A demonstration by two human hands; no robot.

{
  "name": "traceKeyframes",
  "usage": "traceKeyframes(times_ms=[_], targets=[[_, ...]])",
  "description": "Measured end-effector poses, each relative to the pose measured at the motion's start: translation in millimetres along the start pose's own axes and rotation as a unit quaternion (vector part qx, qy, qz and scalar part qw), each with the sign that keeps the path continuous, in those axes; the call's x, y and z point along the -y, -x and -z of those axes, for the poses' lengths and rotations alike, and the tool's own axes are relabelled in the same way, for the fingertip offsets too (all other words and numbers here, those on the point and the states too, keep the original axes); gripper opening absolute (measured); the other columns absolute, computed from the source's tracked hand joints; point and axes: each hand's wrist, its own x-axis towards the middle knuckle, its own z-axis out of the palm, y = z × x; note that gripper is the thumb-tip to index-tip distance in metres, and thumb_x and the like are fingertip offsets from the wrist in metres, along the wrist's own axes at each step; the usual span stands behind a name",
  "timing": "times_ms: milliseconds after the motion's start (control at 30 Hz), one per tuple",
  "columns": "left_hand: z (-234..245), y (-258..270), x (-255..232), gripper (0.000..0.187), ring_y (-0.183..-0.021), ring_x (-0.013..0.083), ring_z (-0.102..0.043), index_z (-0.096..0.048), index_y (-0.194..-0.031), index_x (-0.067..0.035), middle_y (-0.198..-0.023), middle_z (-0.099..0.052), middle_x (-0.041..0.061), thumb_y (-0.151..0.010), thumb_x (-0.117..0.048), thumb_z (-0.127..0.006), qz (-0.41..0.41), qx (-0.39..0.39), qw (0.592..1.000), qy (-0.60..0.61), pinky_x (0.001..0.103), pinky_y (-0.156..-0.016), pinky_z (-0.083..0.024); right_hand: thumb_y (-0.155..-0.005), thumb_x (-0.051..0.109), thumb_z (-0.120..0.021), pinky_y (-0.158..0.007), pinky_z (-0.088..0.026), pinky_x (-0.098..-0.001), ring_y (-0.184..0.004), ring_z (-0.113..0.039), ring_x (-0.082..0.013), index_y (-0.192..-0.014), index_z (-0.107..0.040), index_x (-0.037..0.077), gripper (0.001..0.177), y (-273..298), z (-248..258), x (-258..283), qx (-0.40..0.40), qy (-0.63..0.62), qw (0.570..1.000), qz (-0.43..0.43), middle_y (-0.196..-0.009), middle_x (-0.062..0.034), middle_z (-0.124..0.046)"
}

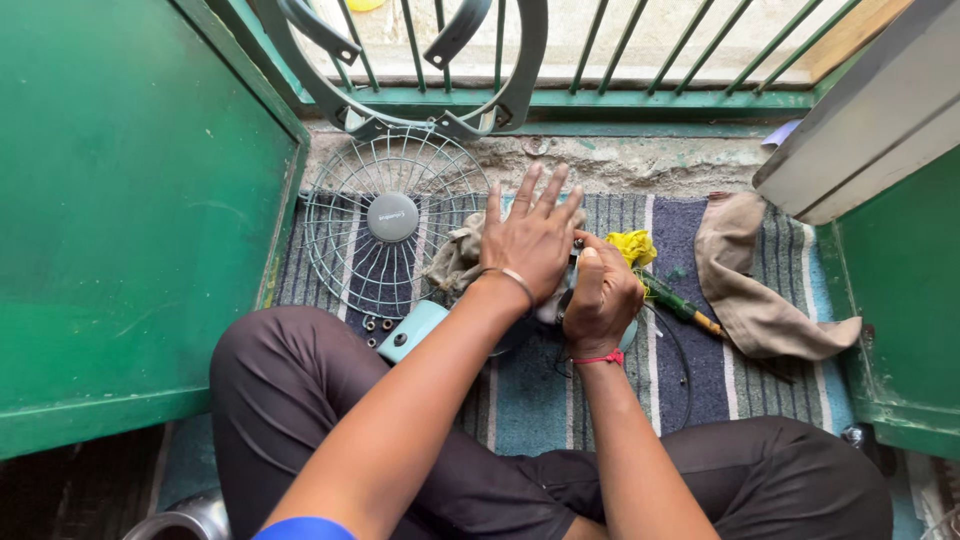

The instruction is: The person sits on a mat and repairs a ceiling fan motor. They manipulate the internal wiring, wipe the motor housing with a cloth, and use a screwdriver to adjust components. The person also handles a power cord and connects wires to the motor.

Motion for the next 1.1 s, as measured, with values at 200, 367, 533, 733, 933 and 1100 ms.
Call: traceKeyframes(times_ms=[200, 367, 533, 733, 933, 1100], targets=[[-2, 44, -5, 0.054, -0.156, 0.0326, -0.016, -0.038, -0.157, -0.025, -0.17, -0.02, 0.001, -0.105, -0.036, -0.04, 0.004, -0.098, 0.993, 0.06, 0.063, -0.12, -0.01, -0.097, 0.026, -0.048, -0.082, -0.055, -0.0373, -0.089, -0.074, -0.0304, -0.107, -0.076, 0.0, 0.04, 7, 0, -8, 0.005, -0.007, 1.0, 0.013, -0.1, -0.0201, -0.076], [21, 126, 1, 0.062, -0.132, 0.0333, -0.057, -0.055, -0.15, -0.02, -0.16, -0.05, 0.0, -0.089, -0.009, -0.055, -0.071, -0.039, 0.993, 0.088, 0.044, -0.104, -0.049, -0.095, 0.027, -0.049, -0.078, -0.054, -0.0364, -0.085, -0.074, -0.0297, -0.106, -0.079, 0.004, 0.039, -3, 1, -4, 0.025, 0.028, 0.997, -0.064, -0.098, -0.0187, -0.076], [46, 164, 0, 0.029, -0.098, 0.0259, -0.074, -0.082, -0.106, -0.017, -0.111, -0.077, 0.007, -0.084, -0.005, -0.066, 0.061, 0.062, 0.977, 0.196, 0.034, -0.092, -0.057, -0.107, 0.036, -0.052, -0.111, -0.041, -0.0387, -0.133, -0.055, -0.0321, -0.138, -0.06, -0.002, 0.05, -2, 40, 7, 0.129, 0.018, 0.99, 0.053, -0.143, -0.0213, -0.059], [74, 199, -39, 0.019, -0.092, 0.019, -0.075, -0.079, -0.107, -0.006, -0.1, -0.078, 0.009, -0.089, -0.008, -0.074, 0.001, 0.225, 0.713, 0.664, 0.031, -0.085, -0.057, -0.09, 0.051, -0.066, -0.11, -0.044, -0.038, -0.134, -0.056, -0.0236, -0.148, -0.054, -0.002, 0.079, 69, 127, 18, 0.338, -0.293, 0.882, -0.146, -0.145, -0.0167, -0.059], [90, 174, -57, 0.03, -0.11, 0.0317, -0.068, -0.069, -0.118, -0.011, -0.122, -0.07, 0.011, -0.088, -0.015, -0.074, -0.101, -0.052, 0.927, 0.357, 0.041, -0.093, -0.055, -0.075, 0.018, -0.09, -0.096, -0.051, -0.0358, -0.111, -0.063, -0.0188, -0.142, -0.049, -0.001, 0.081, 76, 167, 18, 0.263, -0.146, 0.904, -0.303, -0.123, -0.0121, -0.065], [79, 112, -3, 0.078, -0.136, 0.0365, -0.047, -0.051, -0.142, -0.006, -0.145, -0.055, 0.013, -0.075, -0.034, -0.079, -0.124, -0.097, 0.98, 0.118, 0.049, -0.111, -0.037, -0.09, 0.01, -0.08, -0.087, -0.057, -0.0352, -0.098, -0.07, -0.0155, -0.121, -0.066, -0.002, 0.035, 35, 168, 15, -0.036, 0.104, 0.983, -0.149, -0.113, -0.0101, -0.075]])
